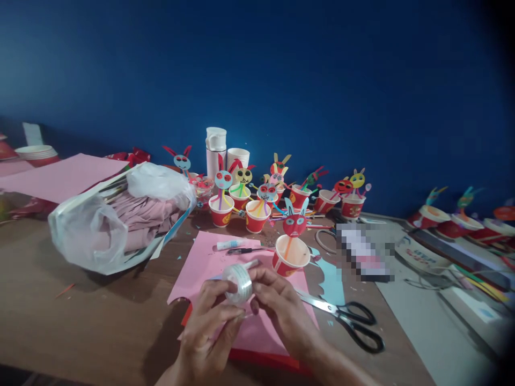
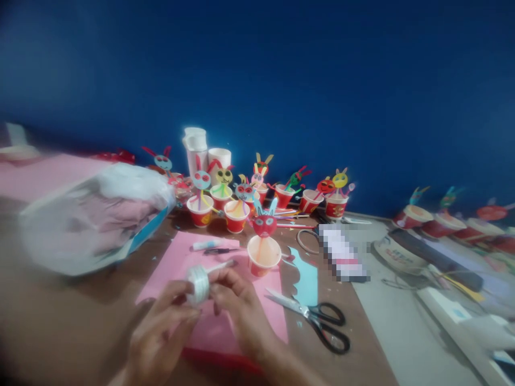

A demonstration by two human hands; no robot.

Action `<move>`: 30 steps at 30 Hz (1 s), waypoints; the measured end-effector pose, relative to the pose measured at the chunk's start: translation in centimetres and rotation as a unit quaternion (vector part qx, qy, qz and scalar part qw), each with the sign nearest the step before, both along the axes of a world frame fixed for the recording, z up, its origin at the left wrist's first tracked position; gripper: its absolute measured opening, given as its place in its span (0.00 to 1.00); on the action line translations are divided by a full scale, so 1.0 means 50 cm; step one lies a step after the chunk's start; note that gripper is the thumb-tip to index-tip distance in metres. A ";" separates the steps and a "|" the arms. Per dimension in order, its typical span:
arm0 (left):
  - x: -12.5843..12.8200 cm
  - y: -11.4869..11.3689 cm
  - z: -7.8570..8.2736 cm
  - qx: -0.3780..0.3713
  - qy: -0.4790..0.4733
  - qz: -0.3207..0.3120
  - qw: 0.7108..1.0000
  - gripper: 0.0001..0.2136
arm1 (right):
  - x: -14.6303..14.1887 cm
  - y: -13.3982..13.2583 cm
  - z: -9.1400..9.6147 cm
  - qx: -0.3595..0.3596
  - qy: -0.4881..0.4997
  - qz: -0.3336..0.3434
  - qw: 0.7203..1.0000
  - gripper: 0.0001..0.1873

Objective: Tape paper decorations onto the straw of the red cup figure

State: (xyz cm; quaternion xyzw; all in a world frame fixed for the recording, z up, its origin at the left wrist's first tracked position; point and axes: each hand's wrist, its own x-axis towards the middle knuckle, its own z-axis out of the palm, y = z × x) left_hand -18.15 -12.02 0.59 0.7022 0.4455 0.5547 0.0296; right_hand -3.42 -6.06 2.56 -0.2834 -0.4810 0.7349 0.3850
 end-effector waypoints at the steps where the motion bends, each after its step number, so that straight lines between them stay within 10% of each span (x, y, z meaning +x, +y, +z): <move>1: 0.000 0.001 0.000 0.013 0.007 0.002 1.000 0.07 | -0.001 -0.005 -0.001 -0.026 0.009 0.009 1.000 0.07; 7: 0.004 0.007 0.000 0.042 0.039 -0.010 0.998 0.09 | -0.009 -0.037 0.001 -0.136 0.084 0.000 0.987 0.05; 18: 0.007 0.001 -0.045 0.033 0.012 -0.046 0.998 0.10 | -0.019 -0.054 0.008 -0.167 0.173 -0.031 0.970 0.06; 30: 0.010 0.001 -0.026 0.030 0.015 -0.052 0.998 0.09 | -0.017 -0.062 0.011 -0.174 0.205 -0.036 0.962 0.11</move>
